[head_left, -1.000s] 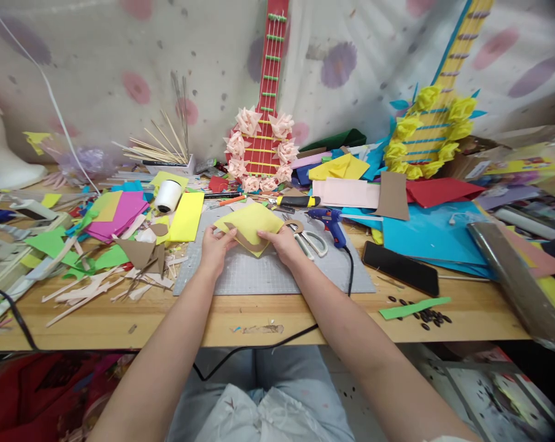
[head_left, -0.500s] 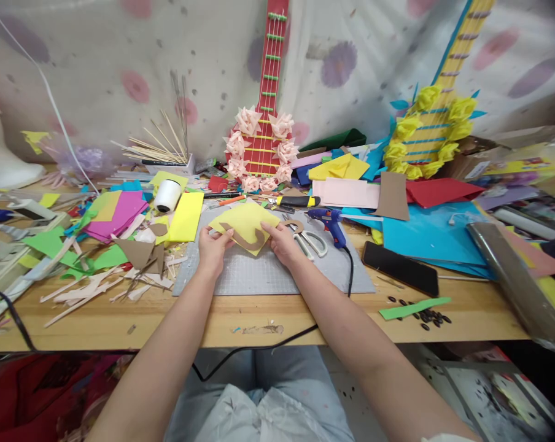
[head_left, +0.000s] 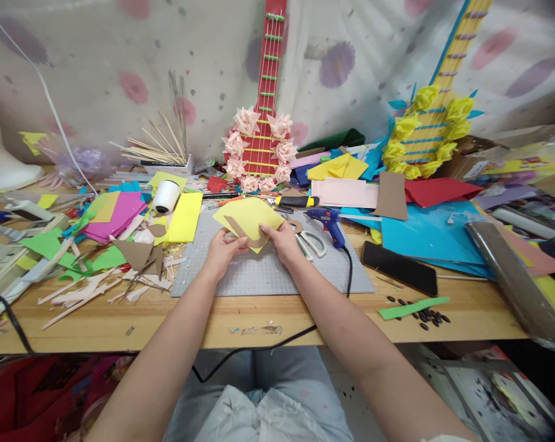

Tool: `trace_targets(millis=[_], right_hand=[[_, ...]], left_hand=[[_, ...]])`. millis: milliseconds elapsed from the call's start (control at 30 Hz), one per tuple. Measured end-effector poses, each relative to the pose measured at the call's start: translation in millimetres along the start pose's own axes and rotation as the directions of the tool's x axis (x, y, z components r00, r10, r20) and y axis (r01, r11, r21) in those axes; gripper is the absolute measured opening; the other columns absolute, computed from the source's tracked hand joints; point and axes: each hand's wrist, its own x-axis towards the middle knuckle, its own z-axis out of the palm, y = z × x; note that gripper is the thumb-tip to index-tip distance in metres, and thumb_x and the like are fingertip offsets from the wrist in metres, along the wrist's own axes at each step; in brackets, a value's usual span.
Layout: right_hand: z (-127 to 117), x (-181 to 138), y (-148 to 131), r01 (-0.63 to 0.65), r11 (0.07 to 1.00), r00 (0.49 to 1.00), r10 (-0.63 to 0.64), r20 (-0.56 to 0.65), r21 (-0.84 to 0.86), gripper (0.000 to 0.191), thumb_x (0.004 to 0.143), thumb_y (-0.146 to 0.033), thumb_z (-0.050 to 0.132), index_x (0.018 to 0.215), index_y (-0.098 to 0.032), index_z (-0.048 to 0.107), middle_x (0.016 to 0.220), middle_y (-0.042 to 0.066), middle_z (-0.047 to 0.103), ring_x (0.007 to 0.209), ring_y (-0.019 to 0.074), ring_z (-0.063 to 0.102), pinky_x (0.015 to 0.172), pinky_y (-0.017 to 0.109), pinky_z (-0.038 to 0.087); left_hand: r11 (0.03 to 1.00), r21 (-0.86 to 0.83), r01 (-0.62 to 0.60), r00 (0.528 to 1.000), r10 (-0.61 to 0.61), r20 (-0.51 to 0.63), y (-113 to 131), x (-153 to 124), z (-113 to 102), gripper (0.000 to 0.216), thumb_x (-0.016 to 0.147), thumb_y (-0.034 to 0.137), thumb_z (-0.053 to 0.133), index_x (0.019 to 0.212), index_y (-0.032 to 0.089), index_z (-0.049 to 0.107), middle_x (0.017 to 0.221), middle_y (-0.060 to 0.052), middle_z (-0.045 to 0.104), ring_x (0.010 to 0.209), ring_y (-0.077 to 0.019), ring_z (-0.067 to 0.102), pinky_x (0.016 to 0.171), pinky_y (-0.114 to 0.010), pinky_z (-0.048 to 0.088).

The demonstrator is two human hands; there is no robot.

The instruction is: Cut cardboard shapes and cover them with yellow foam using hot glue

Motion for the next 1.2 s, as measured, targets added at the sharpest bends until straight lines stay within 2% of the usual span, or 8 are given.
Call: trace_targets(millis=[167,300,500,667,767,867,933,1200], right_hand=[[-5,5,-5,0.007,0.999,0.991,-0.012,-0.133,-0.04,0.036,0.062,-0.037,0.068,0.087,-0.02,0.049,0.074,-0.002,0.066,0.069,0.0127,0.062,0.064,0.027,0.052],[-13,10,-11,0.051,0.995,0.966,-0.071,-0.247,-0.086,0.026,0.069,-0.037,0.063,0.076,-0.02,0.045,0.058,-0.007,0.055,0.049,0.0061,0.052,0.05,0.019,0.046],[-10,5,-11,0.055,0.981,0.987,-0.081,-0.138,-0.183,0.029,0.074,-0.045,0.056,0.067,-0.02,0.043,0.042,-0.009,0.044,0.033,0.0059,0.037,0.034,0.019,0.031],[-7,2,-9,0.008,0.972,0.993,-0.034,-0.11,-0.234,0.044,0.078,-0.055,0.047,0.053,-0.02,0.038,0.033,-0.008,0.037,0.026,0.0053,0.029,0.026,0.019,0.022],[-6,3,-9,-0.055,0.964,0.994,0.028,-0.108,-0.259,0.04,0.074,-0.052,0.056,0.054,-0.018,0.046,0.036,-0.007,0.046,0.028,0.0044,0.036,0.028,0.016,0.029],[-5,3,-9,-0.098,0.971,0.994,0.086,-0.064,-0.217,0.027,0.067,-0.041,0.067,0.062,-0.016,0.057,0.052,-0.002,0.061,0.043,0.0072,0.055,0.04,0.017,0.046],[-4,2,-9,-0.102,0.976,0.995,0.098,-0.03,-0.194,0.02,0.065,-0.034,0.07,0.067,-0.016,0.061,0.061,0.0,0.066,0.054,0.01,0.062,0.047,0.019,0.05],[-2,-3,-11,-0.184,0.946,0.983,0.172,-0.069,-0.268,0.012,0.064,-0.02,0.069,0.061,-0.014,0.059,0.058,0.002,0.066,0.048,0.0085,0.06,0.039,0.015,0.042]], left_hand=[[0.997,0.015,-0.072,0.988,0.073,-0.138,2,0,1,0.047,0.051,0.019,0.077,0.089,0.015,0.05,0.064,-0.002,0.067,0.057,-0.0147,0.064,0.058,-0.028,0.054],[0.986,0.001,-0.165,0.953,0.16,-0.259,6,3,-3,0.043,0.052,0.016,0.075,0.085,0.016,0.047,0.063,0.0,0.066,0.057,-0.0145,0.064,0.058,-0.028,0.053],[0.973,-0.032,-0.229,0.916,0.204,-0.346,6,5,-6,0.043,0.052,0.015,0.073,0.082,0.017,0.043,0.061,0.001,0.065,0.053,-0.0122,0.062,0.055,-0.026,0.053],[0.975,-0.025,-0.221,0.914,0.198,-0.355,6,6,-6,0.044,0.052,0.016,0.074,0.082,0.017,0.042,0.062,0.002,0.064,0.053,-0.0114,0.062,0.055,-0.026,0.053],[0.976,-0.014,-0.215,0.917,0.197,-0.346,5,5,-6,0.043,0.053,0.017,0.074,0.083,0.017,0.043,0.063,0.003,0.064,0.054,-0.0112,0.062,0.056,-0.026,0.053],[0.975,-0.015,-0.221,0.916,0.202,-0.347,5,6,-6,0.043,0.053,0.017,0.074,0.084,0.017,0.044,0.065,0.002,0.063,0.055,-0.0112,0.062,0.056,-0.025,0.053],[0.976,-0.016,-0.219,0.914,0.2,-0.352,5,6,-6,0.043,0.053,0.017,0.074,0.084,0.017,0.044,0.066,0.001,0.064,0.055,-0.011,0.062,0.056,-0.025,0.053],[0.975,-0.02,-0.222,0.918,0.202,-0.341,4,7,-7,0.042,0.054,0.016,0.074,0.084,0.017,0.044,0.068,0.001,0.064,0.058,-0.0116,0.062,0.058,-0.026,0.053]])
